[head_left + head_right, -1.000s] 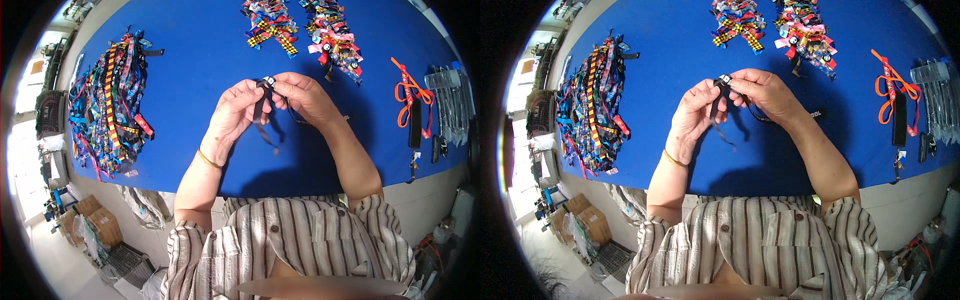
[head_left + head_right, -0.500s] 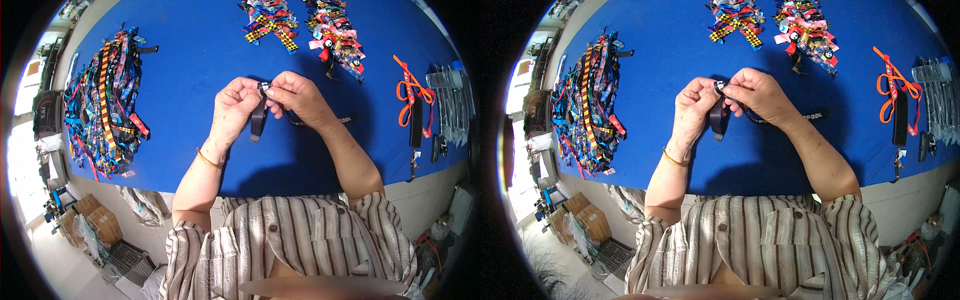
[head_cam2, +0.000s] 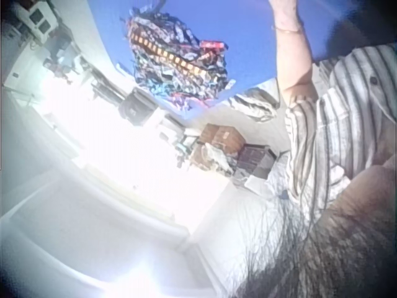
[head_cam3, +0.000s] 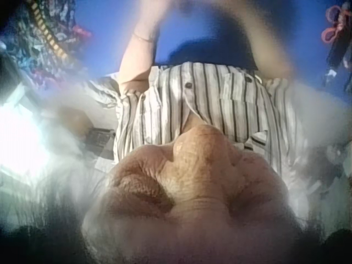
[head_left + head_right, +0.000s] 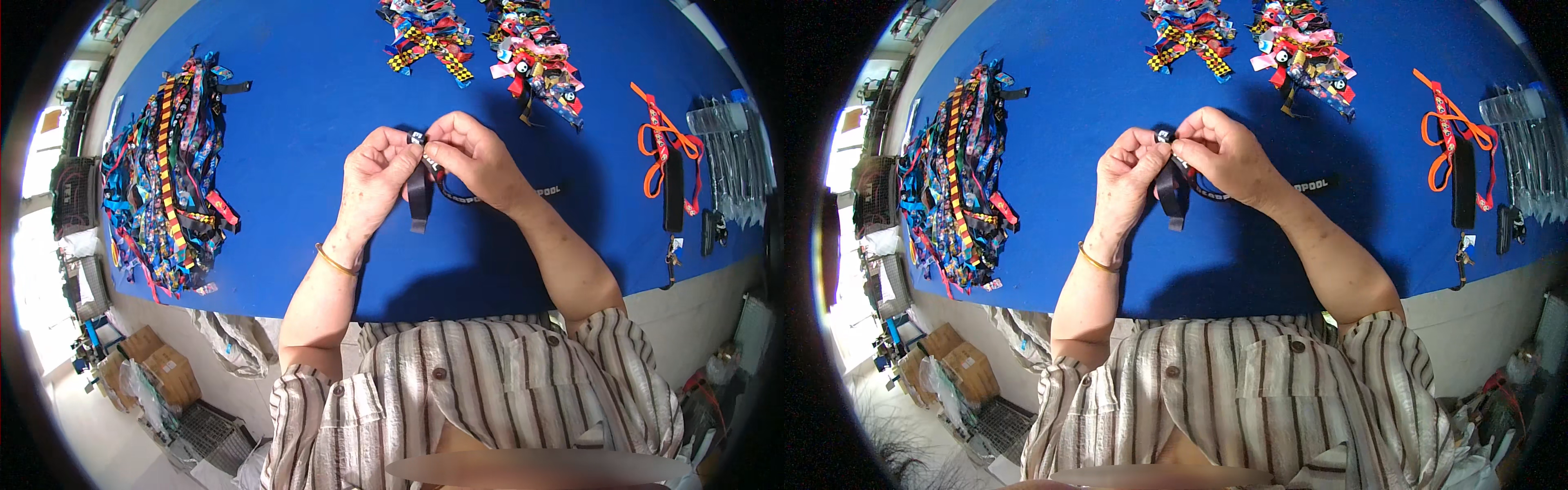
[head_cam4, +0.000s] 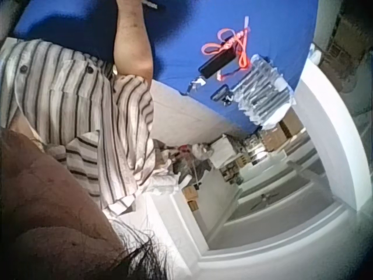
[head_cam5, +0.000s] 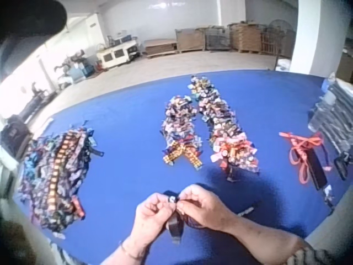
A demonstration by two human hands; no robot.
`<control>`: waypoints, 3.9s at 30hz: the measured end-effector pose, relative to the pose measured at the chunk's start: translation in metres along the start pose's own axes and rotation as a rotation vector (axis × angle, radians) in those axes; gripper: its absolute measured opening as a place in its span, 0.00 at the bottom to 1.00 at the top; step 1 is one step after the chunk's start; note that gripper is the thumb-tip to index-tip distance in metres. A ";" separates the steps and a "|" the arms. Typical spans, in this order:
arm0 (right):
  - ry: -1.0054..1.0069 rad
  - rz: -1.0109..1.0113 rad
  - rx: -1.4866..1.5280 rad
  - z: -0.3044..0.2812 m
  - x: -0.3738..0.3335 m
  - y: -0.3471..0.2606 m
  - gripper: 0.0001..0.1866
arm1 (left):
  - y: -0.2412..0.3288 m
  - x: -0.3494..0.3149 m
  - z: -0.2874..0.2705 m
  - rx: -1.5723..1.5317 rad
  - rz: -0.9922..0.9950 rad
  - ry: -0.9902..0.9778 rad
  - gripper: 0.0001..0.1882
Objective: Tying patterned ribbons into decorative bows at a workstation.
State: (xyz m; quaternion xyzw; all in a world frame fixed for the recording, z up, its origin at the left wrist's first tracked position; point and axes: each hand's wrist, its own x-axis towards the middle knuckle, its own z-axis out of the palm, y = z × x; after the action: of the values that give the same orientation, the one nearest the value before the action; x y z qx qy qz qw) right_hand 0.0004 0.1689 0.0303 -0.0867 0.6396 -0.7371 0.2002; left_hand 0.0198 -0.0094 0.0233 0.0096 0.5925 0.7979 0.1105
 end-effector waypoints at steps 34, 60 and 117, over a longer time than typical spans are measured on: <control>-0.128 0.112 -0.040 -0.001 -0.006 0.000 0.08 | 0.003 0.007 -0.007 -0.269 -0.014 0.010 0.06; 0.322 -0.488 -0.838 -0.003 -0.006 -0.006 0.08 | 0.009 0.010 -0.016 -0.403 0.023 0.073 0.08; 0.072 -0.086 0.038 -0.002 -0.004 -0.005 0.10 | 0.007 0.004 -0.005 -0.051 -0.033 -0.092 0.10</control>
State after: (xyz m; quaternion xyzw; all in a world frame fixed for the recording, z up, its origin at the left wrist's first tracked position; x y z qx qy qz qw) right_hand 0.0025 0.1725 0.0350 -0.0838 0.6277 -0.7599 0.1469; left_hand 0.0138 -0.0156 0.0282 0.0336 0.5666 0.8094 0.1510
